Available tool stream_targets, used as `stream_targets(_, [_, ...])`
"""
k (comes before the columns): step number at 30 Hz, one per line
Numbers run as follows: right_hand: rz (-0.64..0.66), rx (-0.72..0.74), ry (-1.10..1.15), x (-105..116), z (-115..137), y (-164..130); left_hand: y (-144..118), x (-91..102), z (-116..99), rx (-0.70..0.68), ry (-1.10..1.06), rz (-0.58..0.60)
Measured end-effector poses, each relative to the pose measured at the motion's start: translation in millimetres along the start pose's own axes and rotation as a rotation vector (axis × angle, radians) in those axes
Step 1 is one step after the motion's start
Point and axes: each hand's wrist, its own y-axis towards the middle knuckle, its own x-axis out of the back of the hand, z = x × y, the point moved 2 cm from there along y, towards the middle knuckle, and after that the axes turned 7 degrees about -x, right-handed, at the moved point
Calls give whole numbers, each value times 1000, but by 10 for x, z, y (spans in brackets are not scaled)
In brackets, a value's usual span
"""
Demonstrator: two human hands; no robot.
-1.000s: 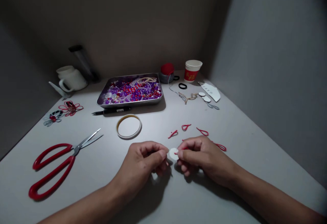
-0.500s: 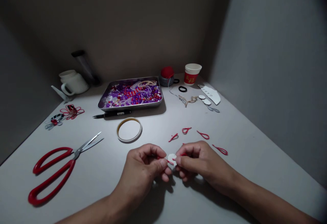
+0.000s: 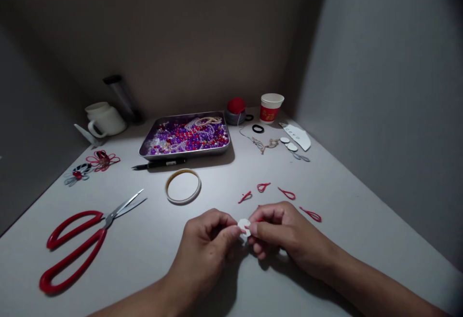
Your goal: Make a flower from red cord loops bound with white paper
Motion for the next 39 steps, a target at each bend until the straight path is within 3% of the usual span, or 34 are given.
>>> stream_targets(3, [-11,-13,8,-8,6,1,-24,45,-19,-182,181,-40])
stream_targets(5, [-16,-10,-3,-14,13,1,-34,66,-30,-218,226,-49])
stream_targets(16, [-16,9,-56,-7,12,-5,-21,28,-31,-1,103,-4])
stream_targets(25, [-30,14,-137,-13,14,-22,11,14,-44,40,163,8])
stream_targets(32, [-54,123,-322,-33,-4,-25,-13,18,-66,-12,254,130])
stream_targets(39, [96,110,-146,5,-25,-38,-6,17,-20,6,223,133])
